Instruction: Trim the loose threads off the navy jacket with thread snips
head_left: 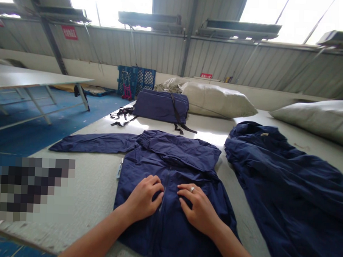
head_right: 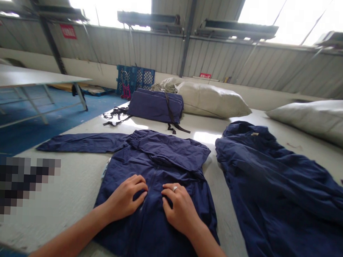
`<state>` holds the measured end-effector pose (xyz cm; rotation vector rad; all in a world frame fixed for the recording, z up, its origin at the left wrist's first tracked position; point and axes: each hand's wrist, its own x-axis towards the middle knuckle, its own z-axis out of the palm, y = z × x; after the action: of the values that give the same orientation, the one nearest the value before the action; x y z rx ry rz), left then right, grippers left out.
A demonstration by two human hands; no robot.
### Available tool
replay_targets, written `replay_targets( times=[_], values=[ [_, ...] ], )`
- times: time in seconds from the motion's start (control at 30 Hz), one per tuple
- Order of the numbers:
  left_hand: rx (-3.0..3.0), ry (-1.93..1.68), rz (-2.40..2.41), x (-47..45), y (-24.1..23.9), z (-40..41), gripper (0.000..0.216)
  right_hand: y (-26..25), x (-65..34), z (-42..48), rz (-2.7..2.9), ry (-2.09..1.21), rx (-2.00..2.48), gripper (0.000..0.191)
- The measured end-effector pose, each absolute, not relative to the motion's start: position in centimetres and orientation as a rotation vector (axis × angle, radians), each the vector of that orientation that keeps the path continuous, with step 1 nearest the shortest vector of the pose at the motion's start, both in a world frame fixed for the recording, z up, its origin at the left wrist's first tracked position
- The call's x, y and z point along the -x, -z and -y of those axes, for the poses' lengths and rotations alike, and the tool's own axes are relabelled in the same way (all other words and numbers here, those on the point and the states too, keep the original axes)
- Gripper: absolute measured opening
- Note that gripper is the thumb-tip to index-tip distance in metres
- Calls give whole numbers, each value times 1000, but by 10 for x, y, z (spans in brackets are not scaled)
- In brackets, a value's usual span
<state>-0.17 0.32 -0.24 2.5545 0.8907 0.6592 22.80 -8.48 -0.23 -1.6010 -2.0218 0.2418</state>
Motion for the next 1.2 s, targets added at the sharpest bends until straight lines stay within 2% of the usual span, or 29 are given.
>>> replay_targets(
  times=[0.43,0.67,0.83,0.9,1.03,1.2],
  values=[
    [-2577,-672,-957,6,-5,-6,13,1,-228,85,2024,-251,1602,25],
    [-2458,-760,-1499,49,-21,-38,22,3,-229,87,2022,-245,1604,25],
    [-2313,-691,-1815,89,-22,-53,32,4,-230,87,2033,-234,1596,24],
    [-2281,-635,-1825,99,-20,-54,31,4,-230,87,2043,-228,1593,25],
    [-2279,-547,-1738,109,-16,-52,13,5,-229,87,2062,-213,1591,26],
    [-2319,-507,-1722,112,-18,-43,20,5,-230,87,2088,-194,1589,26]
  ],
)
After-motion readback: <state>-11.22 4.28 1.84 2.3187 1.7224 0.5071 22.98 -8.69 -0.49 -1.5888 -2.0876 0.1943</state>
